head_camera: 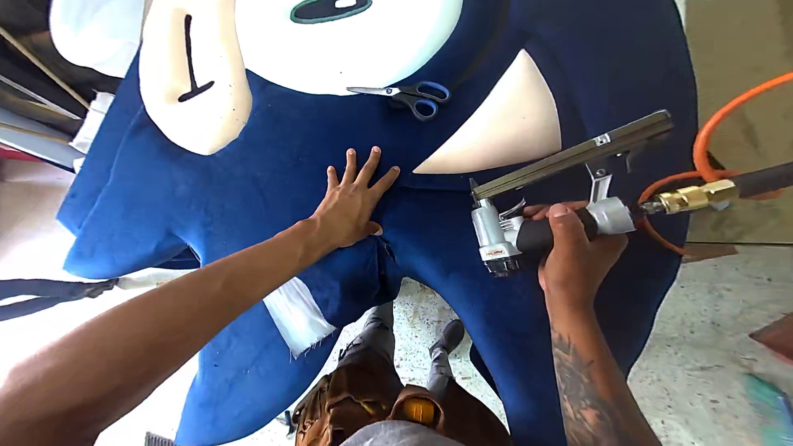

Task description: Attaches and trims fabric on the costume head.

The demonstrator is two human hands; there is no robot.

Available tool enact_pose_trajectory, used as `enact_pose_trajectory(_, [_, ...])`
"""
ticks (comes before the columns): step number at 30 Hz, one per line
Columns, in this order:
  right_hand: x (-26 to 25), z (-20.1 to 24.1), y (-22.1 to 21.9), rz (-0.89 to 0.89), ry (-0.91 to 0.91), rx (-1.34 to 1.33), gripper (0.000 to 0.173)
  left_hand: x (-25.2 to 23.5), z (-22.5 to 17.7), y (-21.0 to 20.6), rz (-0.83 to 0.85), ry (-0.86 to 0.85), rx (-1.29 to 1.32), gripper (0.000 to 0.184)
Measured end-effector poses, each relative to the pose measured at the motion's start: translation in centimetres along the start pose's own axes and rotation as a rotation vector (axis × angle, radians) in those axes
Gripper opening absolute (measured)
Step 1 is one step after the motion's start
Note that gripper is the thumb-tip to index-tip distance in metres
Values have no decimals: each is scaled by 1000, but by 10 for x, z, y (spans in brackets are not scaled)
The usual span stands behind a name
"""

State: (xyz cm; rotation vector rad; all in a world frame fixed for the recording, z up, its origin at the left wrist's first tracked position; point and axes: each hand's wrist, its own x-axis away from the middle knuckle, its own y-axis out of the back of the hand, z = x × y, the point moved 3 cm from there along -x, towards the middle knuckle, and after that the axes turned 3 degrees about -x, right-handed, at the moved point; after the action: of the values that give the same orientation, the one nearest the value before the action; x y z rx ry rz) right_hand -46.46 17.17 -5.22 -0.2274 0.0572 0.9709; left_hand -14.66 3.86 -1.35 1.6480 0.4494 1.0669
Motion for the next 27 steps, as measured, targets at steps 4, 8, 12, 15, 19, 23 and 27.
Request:
enact_pose_trajectory(4, [0, 1, -4, -6, 20, -20, 16, 1, -5, 3, 19, -16, -40, 107])
enact_pose_trajectory(8, [1, 4, -6, -18, 36, -12, 17, 3, -4, 4, 19, -38, -50, 106])
enact_pose_trajectory(12, [1, 7, -4, 0, 6, -34, 20, 5, 4, 1, -15, -58, 12, 103])
enact_pose_trajectory(15, [0, 12, -2, 62, -14, -62, 23, 28, 13, 11, -190, -136, 229, 79])
enact_pose_trajectory(19, [7, 28, 9, 39, -143, 180, 48, 119, -18, -9, -375, -373, 166, 77])
enact_pose_trajectory(23, [12, 50, 28, 144, -545, 637, 80, 160, -7, -68, -225, -459, -29, 54])
enact_pose_trajectory(27, [40, 70, 34, 199, -578, 858, 84, 131, 25, -43, -422, -569, 378, 28])
